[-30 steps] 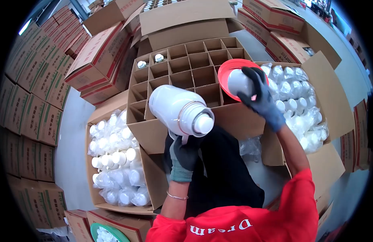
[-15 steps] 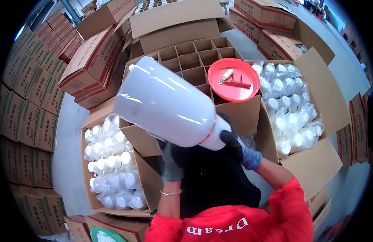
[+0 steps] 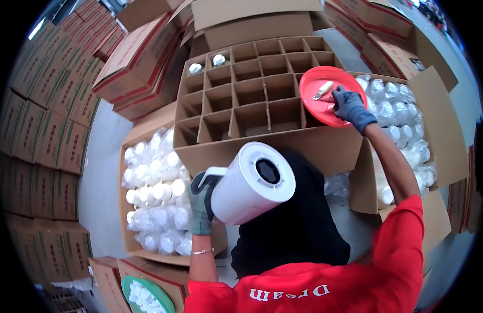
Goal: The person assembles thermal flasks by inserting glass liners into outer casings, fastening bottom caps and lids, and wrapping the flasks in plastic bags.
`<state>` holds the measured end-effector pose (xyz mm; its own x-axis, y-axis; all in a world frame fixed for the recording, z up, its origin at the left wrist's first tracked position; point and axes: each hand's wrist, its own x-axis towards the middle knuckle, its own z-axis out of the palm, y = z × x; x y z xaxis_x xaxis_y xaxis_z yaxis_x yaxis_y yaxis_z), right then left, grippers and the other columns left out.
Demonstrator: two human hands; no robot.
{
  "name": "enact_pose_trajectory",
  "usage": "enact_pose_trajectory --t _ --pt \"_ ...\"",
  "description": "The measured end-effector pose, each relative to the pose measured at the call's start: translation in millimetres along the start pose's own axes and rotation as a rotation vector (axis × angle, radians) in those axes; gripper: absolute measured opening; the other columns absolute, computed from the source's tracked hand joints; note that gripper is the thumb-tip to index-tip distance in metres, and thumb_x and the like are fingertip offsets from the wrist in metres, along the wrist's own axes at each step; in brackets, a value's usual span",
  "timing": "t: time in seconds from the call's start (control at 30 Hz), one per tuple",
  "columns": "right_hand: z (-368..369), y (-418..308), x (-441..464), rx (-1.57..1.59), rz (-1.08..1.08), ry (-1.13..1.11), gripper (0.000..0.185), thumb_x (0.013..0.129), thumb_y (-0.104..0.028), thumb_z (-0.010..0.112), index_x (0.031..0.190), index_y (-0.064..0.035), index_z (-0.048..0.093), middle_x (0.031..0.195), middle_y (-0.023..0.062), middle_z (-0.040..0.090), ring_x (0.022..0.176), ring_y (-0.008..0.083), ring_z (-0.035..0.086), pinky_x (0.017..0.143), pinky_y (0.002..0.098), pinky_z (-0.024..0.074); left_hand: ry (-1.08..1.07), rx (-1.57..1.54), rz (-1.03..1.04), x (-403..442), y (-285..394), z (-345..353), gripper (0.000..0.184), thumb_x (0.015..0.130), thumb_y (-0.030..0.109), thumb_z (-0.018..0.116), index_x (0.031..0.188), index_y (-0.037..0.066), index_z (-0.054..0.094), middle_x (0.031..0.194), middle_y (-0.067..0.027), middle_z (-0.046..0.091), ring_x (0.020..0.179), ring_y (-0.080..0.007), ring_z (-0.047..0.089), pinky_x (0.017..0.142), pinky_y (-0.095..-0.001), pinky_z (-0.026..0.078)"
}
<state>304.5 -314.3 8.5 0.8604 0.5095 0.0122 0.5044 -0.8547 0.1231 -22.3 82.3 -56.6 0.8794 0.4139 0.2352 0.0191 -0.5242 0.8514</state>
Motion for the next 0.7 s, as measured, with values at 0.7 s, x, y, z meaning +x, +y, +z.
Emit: enact_pose_trajectory --t 0.7 --pt "-123.2 -143.0 -115.9 0.054 -1.506 0.383 0.039 0.075 -0.026 0.068 0.111 -0.0153 0.058 0.115 0.0077 0.054 0.109 0.0313 0.057 0.099 0.0443 0.0473 -0.645 -0.330 -0.271 46.3 66.9 30.0 0.025 0.082 0.008 0.066 0.106 -0.001 0.066 0.104 -0.0090 0.066 0.095 -0.0139 0.062 0.084 -0.0275 0.051"
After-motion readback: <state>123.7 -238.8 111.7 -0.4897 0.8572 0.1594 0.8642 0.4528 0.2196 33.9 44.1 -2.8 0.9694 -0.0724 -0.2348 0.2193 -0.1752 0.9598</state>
